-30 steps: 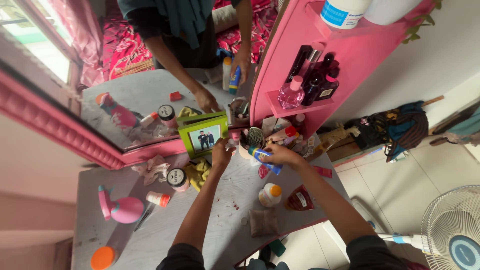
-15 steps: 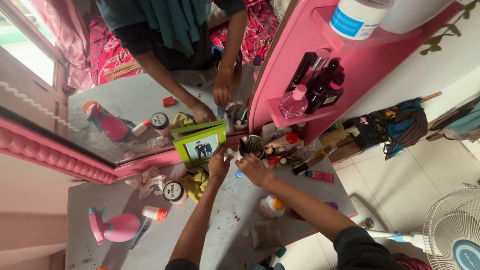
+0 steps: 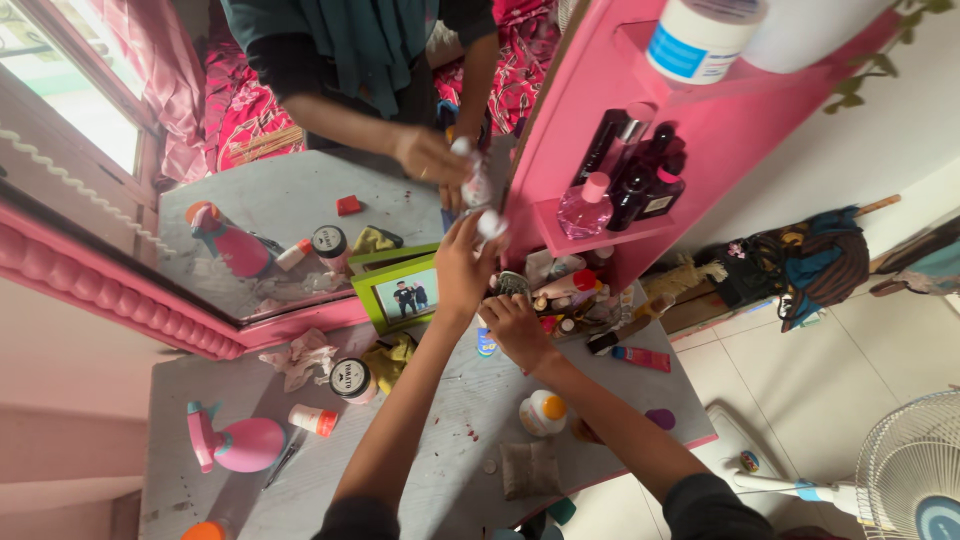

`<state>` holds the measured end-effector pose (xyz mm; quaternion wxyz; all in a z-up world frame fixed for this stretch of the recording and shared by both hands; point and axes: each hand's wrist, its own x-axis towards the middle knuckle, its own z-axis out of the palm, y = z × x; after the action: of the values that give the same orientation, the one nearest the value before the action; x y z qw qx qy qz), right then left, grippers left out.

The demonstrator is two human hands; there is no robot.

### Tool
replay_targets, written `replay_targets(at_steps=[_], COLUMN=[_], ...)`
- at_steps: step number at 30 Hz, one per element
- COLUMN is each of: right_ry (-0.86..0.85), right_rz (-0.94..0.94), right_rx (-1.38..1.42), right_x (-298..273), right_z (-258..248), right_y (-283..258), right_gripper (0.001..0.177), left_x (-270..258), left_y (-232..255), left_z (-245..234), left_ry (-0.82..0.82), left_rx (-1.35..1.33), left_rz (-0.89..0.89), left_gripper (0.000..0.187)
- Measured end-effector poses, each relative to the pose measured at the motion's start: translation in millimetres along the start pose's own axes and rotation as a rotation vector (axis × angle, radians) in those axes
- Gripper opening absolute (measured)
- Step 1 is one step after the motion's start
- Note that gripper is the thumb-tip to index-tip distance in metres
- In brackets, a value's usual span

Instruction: The person cleans a bedroom dresser and mirror. They move several bottles and a photo frame aside, spray cleaner on the surface, and wipe the dresser and mirror with a cloth. The person then wipes the mirror frame and returns the items to the dresser.

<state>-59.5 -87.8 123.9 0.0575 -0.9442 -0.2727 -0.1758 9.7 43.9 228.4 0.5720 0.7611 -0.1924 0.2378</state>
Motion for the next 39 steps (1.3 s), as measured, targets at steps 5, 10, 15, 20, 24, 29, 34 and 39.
replay_targets(at_steps=[5, 10, 15, 20, 24, 29, 34, 39], right_ry=[0.068, 0.101, 0.111, 0.042, -0.051, -0.34, -0.544, -0.434], right_rz=[0.006, 0.066, 0.115, 0.185, 0.362, 0.706, 0.659, 0.615], right_rx=[-0.005, 0.081, 0.143, 0.258, 0.427, 0.652, 0.338, 0.102], right_x=[-15.3, -34.8, -43.0, -49.3, -75.7, -135.4, -185.9, -185.7], right_z=[-14.4, -22.9, -34.8, -50.0, -71.6, -107.0, -102.5, -94.2], right_y=[4.8, 13.2, 15.5, 28.3, 59.6, 97.1, 63.9, 37.7], right_gripper=[0.054, 0.045, 0.043, 0.038, 0.031, 0.031, 0.048, 0.02], left_x=[48.6, 52.2, 28.0, 23.5, 8.9, -40.0, -79.7, -106.2], left_y=[43.0, 41.8, 18.6, -8.0, -11.2, 2.1, -6.1, -50.1], left_z=[42.9, 72.0, 95.3, 108.8, 101.4, 90.3, 87.3, 48.5], left_ry=[0.026, 0.059, 0.072, 0.084, 0.086, 0.008, -0.007, 0.105], left_rx=[0.111, 0.094, 0.108, -0.016, -0.037, 0.098, -0.006, 0.03], left_rz=[0.176, 0.244, 0.148, 0.067, 0.101, 0.021, 0.011, -0.136], left_gripper=[0.042, 0.041, 0.038, 0.019, 0.024, 0.023, 0.022, 0.02])
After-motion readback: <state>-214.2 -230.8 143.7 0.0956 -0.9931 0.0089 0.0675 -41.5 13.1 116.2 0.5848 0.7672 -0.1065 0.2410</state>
